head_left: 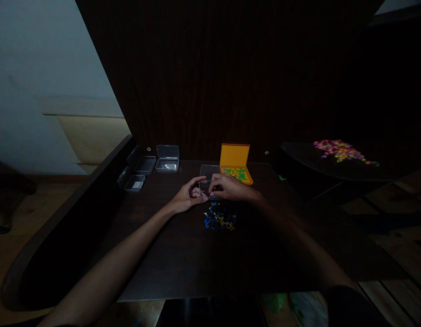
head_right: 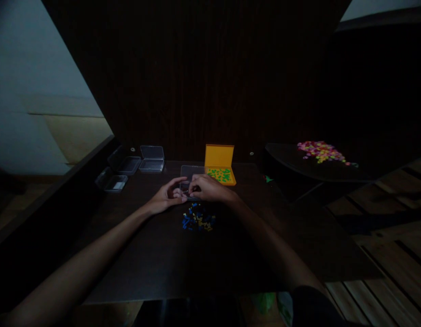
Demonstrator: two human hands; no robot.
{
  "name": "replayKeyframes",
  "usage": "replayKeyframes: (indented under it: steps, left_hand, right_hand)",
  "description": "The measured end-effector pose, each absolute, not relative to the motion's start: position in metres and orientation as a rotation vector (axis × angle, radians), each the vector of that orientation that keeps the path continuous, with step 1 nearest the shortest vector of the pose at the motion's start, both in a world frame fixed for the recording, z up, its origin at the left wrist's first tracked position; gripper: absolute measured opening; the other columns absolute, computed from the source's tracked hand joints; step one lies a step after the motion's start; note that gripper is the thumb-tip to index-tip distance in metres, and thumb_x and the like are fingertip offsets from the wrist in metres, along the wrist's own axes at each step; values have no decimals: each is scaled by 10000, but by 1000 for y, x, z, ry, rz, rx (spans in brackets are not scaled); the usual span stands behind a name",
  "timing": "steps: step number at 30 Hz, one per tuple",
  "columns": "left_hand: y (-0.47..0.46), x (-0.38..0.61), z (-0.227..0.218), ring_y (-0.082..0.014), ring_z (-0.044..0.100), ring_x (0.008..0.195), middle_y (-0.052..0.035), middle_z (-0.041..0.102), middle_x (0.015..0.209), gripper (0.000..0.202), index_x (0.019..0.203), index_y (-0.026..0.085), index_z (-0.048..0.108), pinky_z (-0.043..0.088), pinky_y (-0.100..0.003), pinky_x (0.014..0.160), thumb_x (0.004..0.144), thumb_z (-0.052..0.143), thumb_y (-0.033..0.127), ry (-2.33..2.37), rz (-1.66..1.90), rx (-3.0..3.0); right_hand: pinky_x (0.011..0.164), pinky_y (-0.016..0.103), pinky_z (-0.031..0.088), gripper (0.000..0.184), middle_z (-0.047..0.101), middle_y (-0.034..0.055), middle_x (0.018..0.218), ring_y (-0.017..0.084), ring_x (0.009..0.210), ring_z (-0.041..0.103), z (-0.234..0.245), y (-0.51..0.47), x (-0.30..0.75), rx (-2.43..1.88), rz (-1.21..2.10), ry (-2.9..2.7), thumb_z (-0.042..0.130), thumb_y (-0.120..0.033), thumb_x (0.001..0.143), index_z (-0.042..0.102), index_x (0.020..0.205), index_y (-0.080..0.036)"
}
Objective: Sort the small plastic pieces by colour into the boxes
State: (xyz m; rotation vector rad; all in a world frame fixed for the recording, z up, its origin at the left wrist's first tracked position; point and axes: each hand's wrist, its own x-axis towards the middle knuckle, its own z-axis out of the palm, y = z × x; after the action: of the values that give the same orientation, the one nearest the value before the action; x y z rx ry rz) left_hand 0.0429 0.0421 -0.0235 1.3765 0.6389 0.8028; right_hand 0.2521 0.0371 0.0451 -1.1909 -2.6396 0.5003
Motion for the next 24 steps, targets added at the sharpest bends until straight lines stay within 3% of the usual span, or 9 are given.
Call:
replayKeyframes:
  steps: [13,17,24]
  left_hand:
    - [41,43,-21,-96,579,718,24,600,794,808,1374,172,407,478,-289,774,675,807,236,649,799,1385]
    - [40,42,-19,-105,599,740,23,602,786,793,1372,170,406,481,-299,792,685,799,226,654,791,1387]
    - [41,42,-20,-101,606,744,1,627,843,795,1364,172,413,481,-291,792,675,805,217,638,799,1376]
  right_hand:
    - [648,233,344,89,596,20,810,125,727,518,40,41,250,-1285,395,-2438,634,-183,828,705,876,-158]
    - [584,230,314,128,595,-5,664,110,609,498,53,40,256,-1352,487,-2432,614,-202,832,716,891,-152]
    - [568,232,299,227,625,-12,639,95,542,466,53,36,253,-1342,600,-2608,578,-150,800,757,938,-175]
